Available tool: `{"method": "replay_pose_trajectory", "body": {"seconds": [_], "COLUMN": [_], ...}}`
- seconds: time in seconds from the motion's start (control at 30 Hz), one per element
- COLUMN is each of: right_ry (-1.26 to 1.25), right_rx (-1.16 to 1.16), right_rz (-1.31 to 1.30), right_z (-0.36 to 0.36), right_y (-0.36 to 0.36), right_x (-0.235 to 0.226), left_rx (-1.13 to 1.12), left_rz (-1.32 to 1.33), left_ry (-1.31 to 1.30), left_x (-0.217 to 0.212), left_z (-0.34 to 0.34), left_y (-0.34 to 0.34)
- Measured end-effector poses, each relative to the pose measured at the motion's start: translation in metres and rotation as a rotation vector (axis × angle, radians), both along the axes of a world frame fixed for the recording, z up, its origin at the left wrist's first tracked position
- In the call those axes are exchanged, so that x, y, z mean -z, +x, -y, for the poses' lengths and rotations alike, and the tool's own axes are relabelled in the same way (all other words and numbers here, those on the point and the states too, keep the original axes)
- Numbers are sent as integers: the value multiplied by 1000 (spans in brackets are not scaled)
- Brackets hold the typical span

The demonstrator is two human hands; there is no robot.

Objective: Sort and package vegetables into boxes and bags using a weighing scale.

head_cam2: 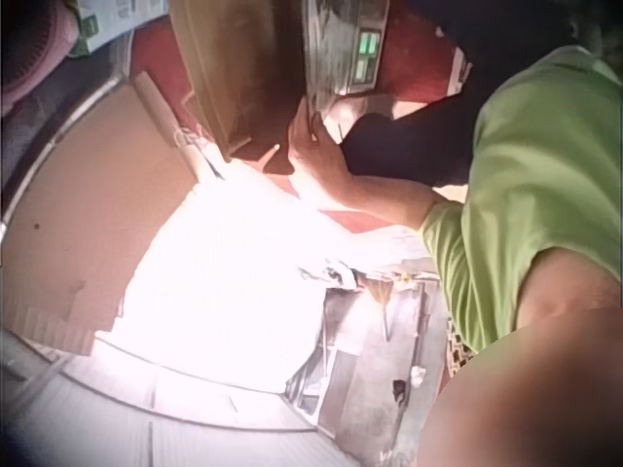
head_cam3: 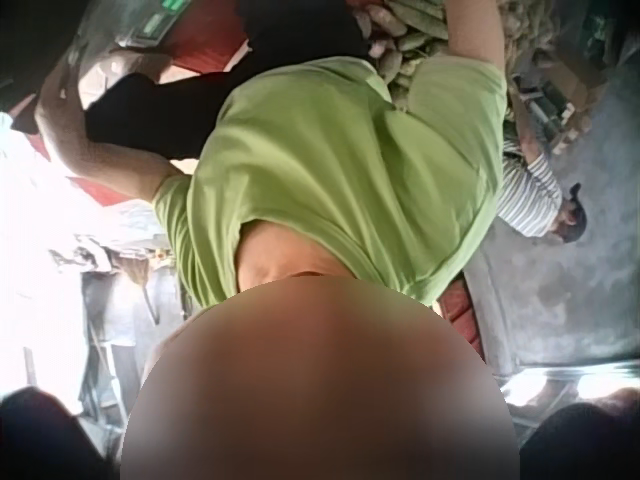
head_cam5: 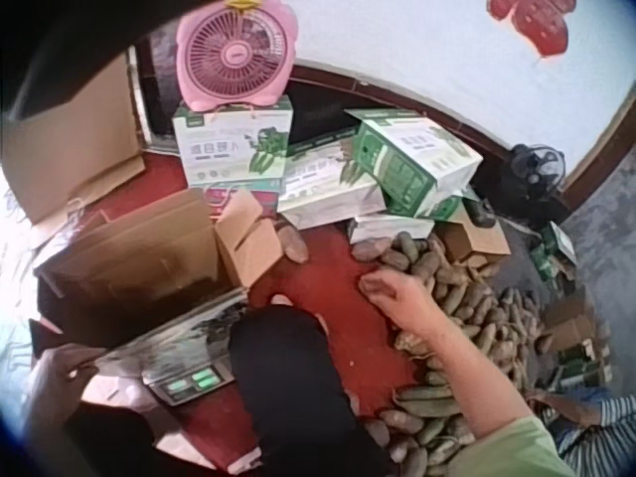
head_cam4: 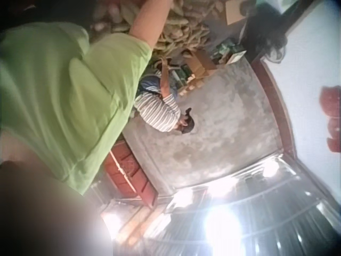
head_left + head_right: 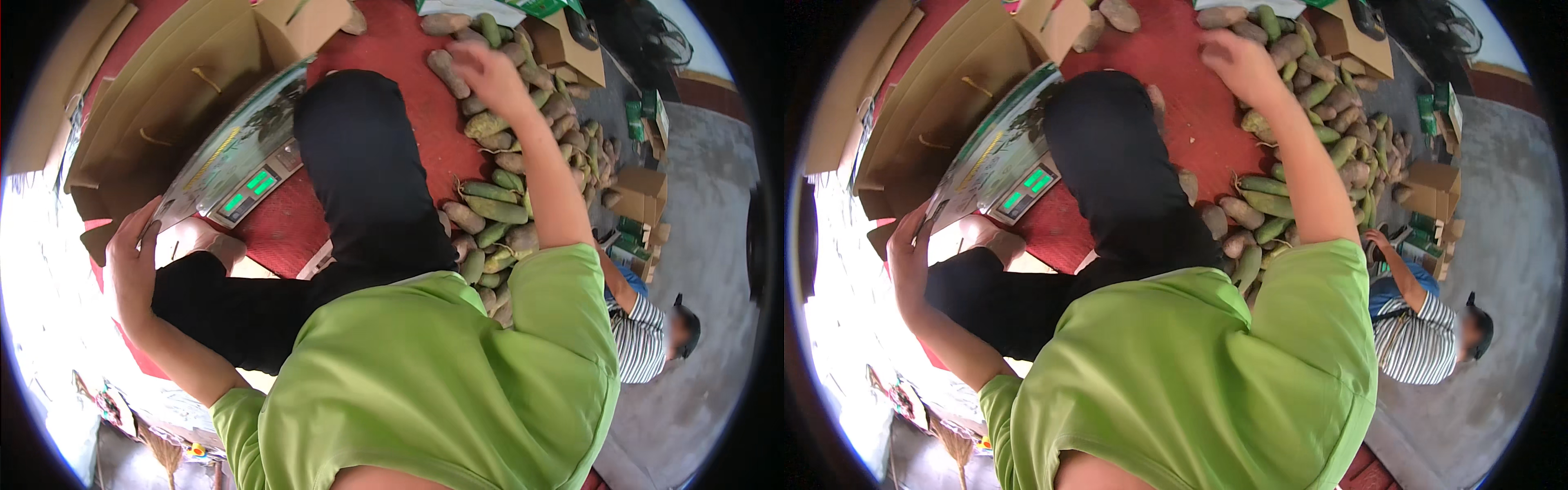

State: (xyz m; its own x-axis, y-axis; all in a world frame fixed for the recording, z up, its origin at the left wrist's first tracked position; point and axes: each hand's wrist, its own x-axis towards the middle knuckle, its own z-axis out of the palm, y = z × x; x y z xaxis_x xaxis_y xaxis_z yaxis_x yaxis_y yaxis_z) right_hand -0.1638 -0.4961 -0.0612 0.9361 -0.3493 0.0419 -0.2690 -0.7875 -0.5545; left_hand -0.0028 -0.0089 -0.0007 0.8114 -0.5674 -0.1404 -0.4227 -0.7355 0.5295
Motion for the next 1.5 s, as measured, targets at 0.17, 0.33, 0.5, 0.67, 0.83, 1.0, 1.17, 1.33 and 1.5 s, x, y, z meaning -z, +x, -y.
{"method": "replay_pose_trajectory", "body": {"seconds": [0.17,0.33,0.5,0.67,0.83,1.0,1.17,1.33,1.5], "right_ry": [-168,-61,3,297,307,276,263,221,556], "right_rx": [181,181,290,806,800,684,611,595,472], "right_rz": [-554,-890,-1036,-1099,-1075,-970,-691,-596,70], "right_z": [29,-27,-81,-96,-92,-79,-43,-20,-1], "right_y": [-171,-312,-345,-390,-423,-390,-390,-290,-182], "right_x": [138,189,187,224,244,218,206,104,11], "left_rx": [-49,-89,-161,-156,-97,-112,-111,-135,-144], "left_rz": [-65,-42,-76,-50,-53,-23,-27,1,30], "left_ry": [8,65,92,104,120,68,8,15,-13], "left_x": [8,15,14,13,4,-6,-2,-6,-6], "left_z": [-1,-6,-6,-7,10,13,12,10,4], "left_y": [2,5,4,6,0,-13,-11,-14,-14]}}
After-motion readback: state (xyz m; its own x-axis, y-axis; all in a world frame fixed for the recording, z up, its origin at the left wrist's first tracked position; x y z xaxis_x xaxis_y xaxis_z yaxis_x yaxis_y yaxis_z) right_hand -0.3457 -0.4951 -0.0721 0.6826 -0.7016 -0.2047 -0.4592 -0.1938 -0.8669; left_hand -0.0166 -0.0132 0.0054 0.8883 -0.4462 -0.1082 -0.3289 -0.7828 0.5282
